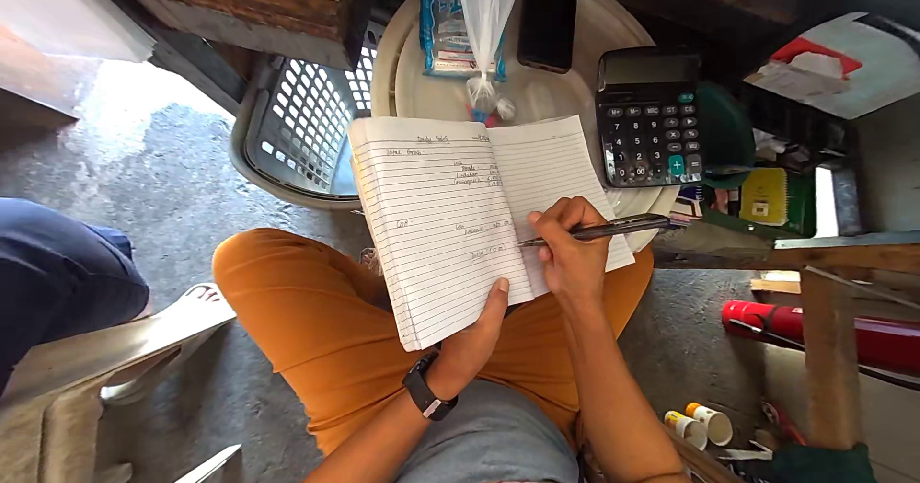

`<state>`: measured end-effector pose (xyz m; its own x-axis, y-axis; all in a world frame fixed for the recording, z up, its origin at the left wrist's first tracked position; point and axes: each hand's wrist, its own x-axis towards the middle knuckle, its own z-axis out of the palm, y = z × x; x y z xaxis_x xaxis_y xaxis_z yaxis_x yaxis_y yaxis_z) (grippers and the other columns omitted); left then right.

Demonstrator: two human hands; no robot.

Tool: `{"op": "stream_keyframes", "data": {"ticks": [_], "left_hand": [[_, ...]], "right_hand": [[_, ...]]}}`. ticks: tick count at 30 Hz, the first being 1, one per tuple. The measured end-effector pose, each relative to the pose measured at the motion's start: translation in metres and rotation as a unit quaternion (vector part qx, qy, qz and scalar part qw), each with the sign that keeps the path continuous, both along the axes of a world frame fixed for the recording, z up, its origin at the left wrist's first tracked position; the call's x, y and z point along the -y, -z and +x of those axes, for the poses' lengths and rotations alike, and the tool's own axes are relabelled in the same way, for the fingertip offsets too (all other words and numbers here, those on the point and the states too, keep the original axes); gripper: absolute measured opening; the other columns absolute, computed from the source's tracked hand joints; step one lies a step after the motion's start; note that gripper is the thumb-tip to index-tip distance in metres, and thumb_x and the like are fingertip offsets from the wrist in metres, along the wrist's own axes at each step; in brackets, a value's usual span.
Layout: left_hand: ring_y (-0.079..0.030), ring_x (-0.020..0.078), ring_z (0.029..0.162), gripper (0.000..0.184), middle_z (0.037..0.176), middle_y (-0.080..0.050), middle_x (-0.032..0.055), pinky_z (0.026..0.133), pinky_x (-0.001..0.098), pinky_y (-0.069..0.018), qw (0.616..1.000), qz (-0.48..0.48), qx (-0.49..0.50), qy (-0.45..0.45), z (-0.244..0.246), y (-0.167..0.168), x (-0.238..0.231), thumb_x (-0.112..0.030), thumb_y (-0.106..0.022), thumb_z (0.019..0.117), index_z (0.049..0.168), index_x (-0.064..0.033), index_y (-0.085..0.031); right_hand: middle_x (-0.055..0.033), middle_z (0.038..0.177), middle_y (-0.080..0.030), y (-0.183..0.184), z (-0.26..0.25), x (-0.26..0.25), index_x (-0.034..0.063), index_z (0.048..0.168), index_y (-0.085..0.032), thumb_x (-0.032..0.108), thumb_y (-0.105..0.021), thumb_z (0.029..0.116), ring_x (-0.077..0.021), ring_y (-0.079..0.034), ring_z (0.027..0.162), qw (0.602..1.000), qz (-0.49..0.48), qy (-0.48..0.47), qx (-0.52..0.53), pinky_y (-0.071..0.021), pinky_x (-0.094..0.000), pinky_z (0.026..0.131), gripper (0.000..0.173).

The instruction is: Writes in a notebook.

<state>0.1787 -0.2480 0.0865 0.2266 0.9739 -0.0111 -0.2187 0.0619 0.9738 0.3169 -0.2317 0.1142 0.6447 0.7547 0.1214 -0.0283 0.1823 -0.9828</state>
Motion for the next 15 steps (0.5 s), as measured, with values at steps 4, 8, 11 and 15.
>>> {"op": "stream_keyframes", "data": {"ticks": [4, 8, 11, 15], "left_hand": [[-0.071, 0.0019, 0.102, 0.031, 0.106, -0.076, -0.0069, 0.095, 0.0272, -0.0596, 0.991, 0.039, 0.013, 0.124, -0.04, 0.016, -0.008, -0.017, -0.084, 0.0838, 0.112, -0.0076, -0.073], [-0.067, 0.0025, 0.113, 0.078, 0.123, -0.072, -0.0117, 0.096, 0.0287, -0.0576, 0.982, -0.015, 0.119, 0.145, -0.093, 0.027, -0.038, -0.081, -0.056, 0.0799, 0.136, -0.0273, -0.06], [-0.069, 0.0129, 0.112, 0.094, 0.123, -0.072, 0.0001, 0.096, 0.034, -0.0568, 0.954, -0.086, 0.182, 0.223, -0.108, 0.018, -0.07, -0.091, -0.048, 0.0737, 0.136, -0.023, -0.064], [-0.074, 0.0092, 0.083, 0.053, 0.095, -0.075, -0.0018, 0.075, 0.0285, -0.0635, 0.974, -0.193, 0.023, 0.12, -0.084, -0.005, -0.079, -0.055, -0.064, 0.0922, 0.123, -0.0127, -0.058]], "right_hand": [[0.005, 0.061, -0.057, 0.003, 0.002, -0.004, 0.0162, 0.063, -0.05, -0.006, -0.067, 0.0842, -0.0007, -0.048, 0.042, 1.0, 0.011, 0.008, -0.011, -0.0446, -0.014, 0.038, 0.035], [0.0061, 0.061, -0.059, 0.004, 0.006, -0.005, 0.0172, 0.062, -0.051, -0.006, -0.065, 0.0854, 0.0005, -0.049, 0.042, 0.999, 0.027, -0.016, -0.017, -0.0451, -0.0131, 0.039, 0.036], [0.0057, 0.062, -0.059, 0.005, 0.007, -0.004, 0.0171, 0.062, -0.052, -0.004, -0.065, 0.0872, 0.0011, -0.05, 0.043, 0.998, 0.041, -0.041, -0.029, -0.0445, -0.0123, 0.039, 0.035], [0.0103, 0.079, -0.066, 0.0, 0.01, 0.009, 0.0244, 0.085, -0.064, 0.034, -0.058, 0.1038, 0.0022, -0.056, 0.054, 0.998, 0.024, -0.054, -0.004, -0.0497, -0.0125, 0.048, 0.022]]}}
